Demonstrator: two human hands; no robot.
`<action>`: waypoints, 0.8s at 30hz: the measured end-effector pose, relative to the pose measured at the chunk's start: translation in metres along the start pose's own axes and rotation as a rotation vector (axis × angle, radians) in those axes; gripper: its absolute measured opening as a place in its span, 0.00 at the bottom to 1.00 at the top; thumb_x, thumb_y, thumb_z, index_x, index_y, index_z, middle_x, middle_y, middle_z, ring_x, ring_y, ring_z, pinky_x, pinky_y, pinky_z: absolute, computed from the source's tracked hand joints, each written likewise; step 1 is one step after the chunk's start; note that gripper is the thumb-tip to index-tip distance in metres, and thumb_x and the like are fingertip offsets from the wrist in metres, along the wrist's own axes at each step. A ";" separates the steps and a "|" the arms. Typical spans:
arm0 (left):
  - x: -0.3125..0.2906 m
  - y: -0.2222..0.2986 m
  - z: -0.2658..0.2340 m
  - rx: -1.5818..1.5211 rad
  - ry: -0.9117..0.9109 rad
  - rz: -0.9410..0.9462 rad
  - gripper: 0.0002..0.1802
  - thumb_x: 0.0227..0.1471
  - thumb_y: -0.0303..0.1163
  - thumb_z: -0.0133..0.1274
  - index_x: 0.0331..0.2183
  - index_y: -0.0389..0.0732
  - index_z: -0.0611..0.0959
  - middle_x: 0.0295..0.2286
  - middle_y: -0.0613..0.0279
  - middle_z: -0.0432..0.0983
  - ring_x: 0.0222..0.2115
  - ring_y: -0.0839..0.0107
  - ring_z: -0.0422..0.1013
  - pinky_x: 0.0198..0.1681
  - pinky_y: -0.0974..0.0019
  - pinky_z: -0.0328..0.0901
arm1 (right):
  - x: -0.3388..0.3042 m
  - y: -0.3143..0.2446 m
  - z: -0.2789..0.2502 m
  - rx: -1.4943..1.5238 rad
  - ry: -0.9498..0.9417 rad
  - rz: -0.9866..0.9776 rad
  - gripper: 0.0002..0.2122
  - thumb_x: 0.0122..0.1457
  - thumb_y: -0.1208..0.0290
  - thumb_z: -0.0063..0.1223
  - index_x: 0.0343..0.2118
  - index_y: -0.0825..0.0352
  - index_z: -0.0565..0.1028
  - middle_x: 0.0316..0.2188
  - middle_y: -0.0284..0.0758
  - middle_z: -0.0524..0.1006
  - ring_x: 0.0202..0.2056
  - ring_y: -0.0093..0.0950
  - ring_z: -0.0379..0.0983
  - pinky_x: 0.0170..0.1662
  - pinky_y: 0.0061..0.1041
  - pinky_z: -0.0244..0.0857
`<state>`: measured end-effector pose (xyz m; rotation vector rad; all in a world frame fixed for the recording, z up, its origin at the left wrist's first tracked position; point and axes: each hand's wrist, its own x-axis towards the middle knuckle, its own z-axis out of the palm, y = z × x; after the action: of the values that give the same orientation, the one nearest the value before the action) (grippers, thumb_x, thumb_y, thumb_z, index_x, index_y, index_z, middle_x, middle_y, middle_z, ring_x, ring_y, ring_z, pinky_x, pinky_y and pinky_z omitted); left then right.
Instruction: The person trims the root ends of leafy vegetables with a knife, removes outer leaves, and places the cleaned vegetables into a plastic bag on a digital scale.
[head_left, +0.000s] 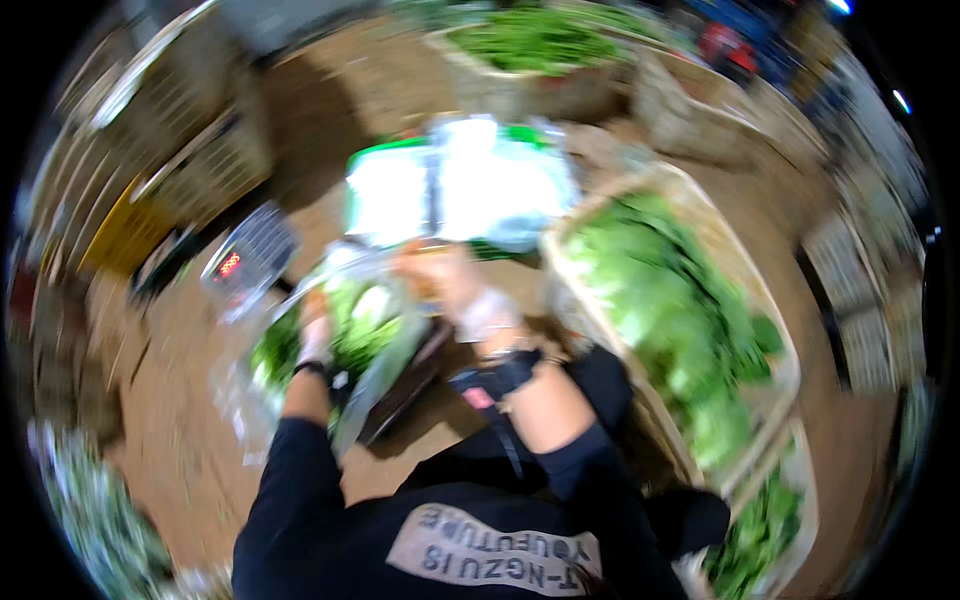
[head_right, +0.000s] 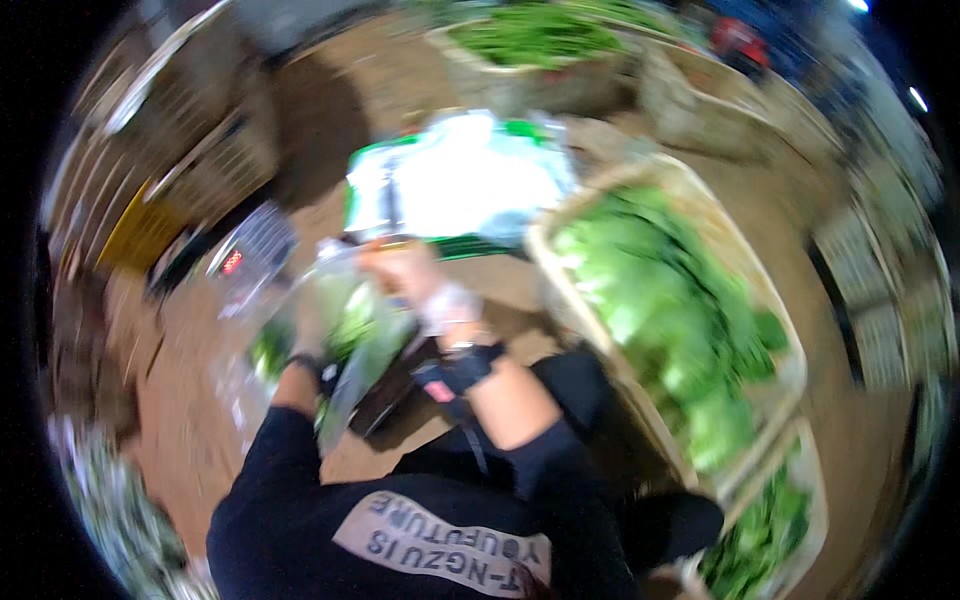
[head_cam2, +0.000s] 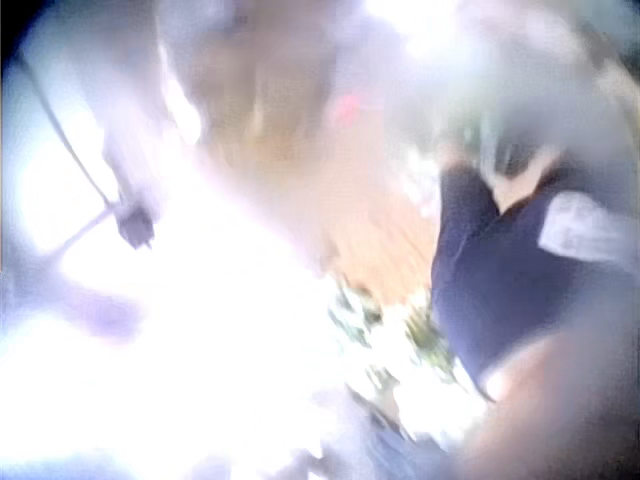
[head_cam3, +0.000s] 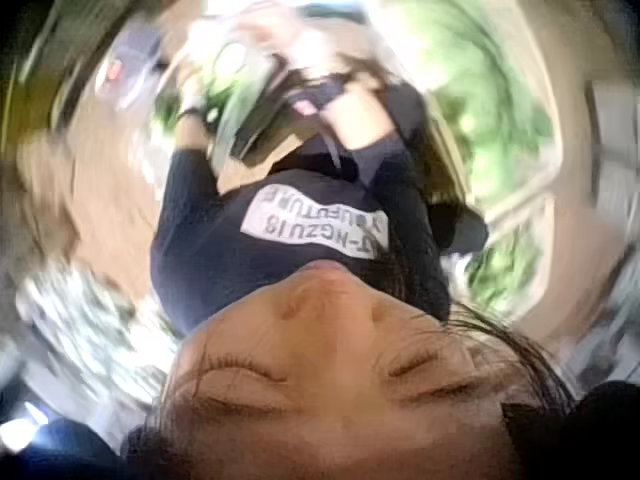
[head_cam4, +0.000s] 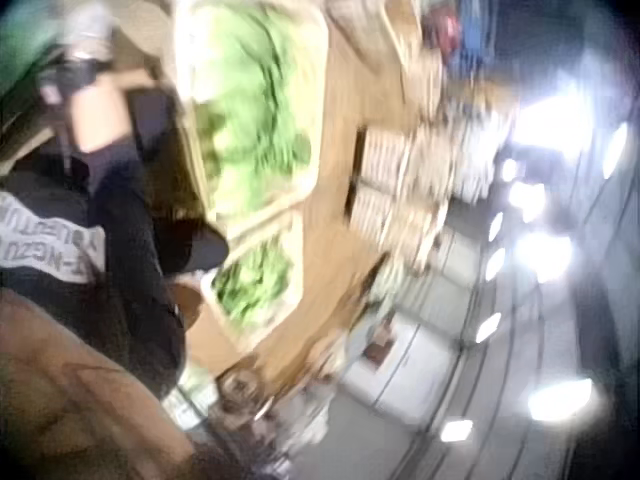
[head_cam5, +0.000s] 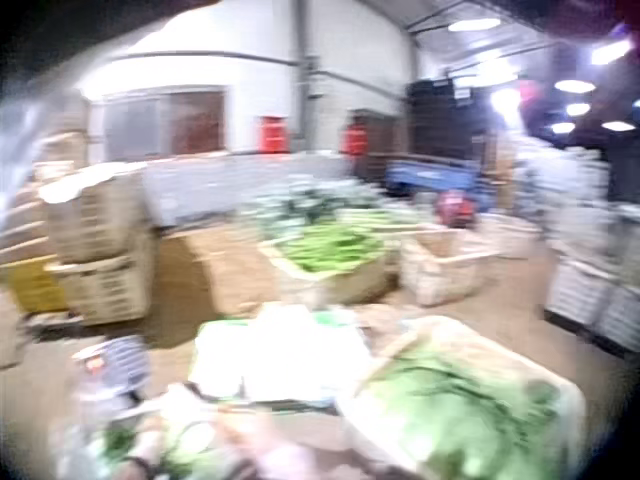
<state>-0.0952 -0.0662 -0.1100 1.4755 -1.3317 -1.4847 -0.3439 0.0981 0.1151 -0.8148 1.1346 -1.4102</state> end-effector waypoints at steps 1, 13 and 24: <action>0.023 -0.011 -0.048 0.041 0.017 0.119 0.26 0.59 0.47 0.36 0.48 0.37 0.70 0.39 0.60 0.71 0.37 0.71 0.67 0.42 0.68 0.64 | 0.011 0.004 0.021 -0.115 -0.028 -0.088 0.06 0.50 0.67 0.53 0.25 0.65 0.75 0.16 0.29 0.69 0.17 0.20 0.62 0.20 0.18 0.55; 0.010 0.042 -0.086 1.502 0.505 0.679 0.27 0.54 0.45 0.42 0.47 0.32 0.70 0.47 0.38 0.63 0.47 0.47 0.61 0.50 0.54 0.58 | -0.168 -0.079 -0.139 -0.323 0.565 -0.045 0.14 0.47 0.66 0.53 0.37 0.66 0.72 0.21 0.26 0.73 0.18 0.14 0.64 0.20 0.14 0.59; -0.317 0.325 0.216 0.632 -1.227 0.575 0.37 0.40 0.57 0.47 0.35 0.28 0.79 0.33 0.46 0.76 0.36 0.59 0.71 0.44 0.63 0.61 | -0.448 -0.069 -0.247 0.414 1.225 -0.625 0.10 0.55 0.71 0.45 0.39 0.68 0.70 0.16 0.24 0.64 0.15 0.13 0.56 0.17 0.14 0.49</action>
<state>-0.3205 0.1877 0.2607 0.1874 -2.8186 -1.6272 -0.5215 0.5812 0.1560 0.1277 1.3992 -2.7249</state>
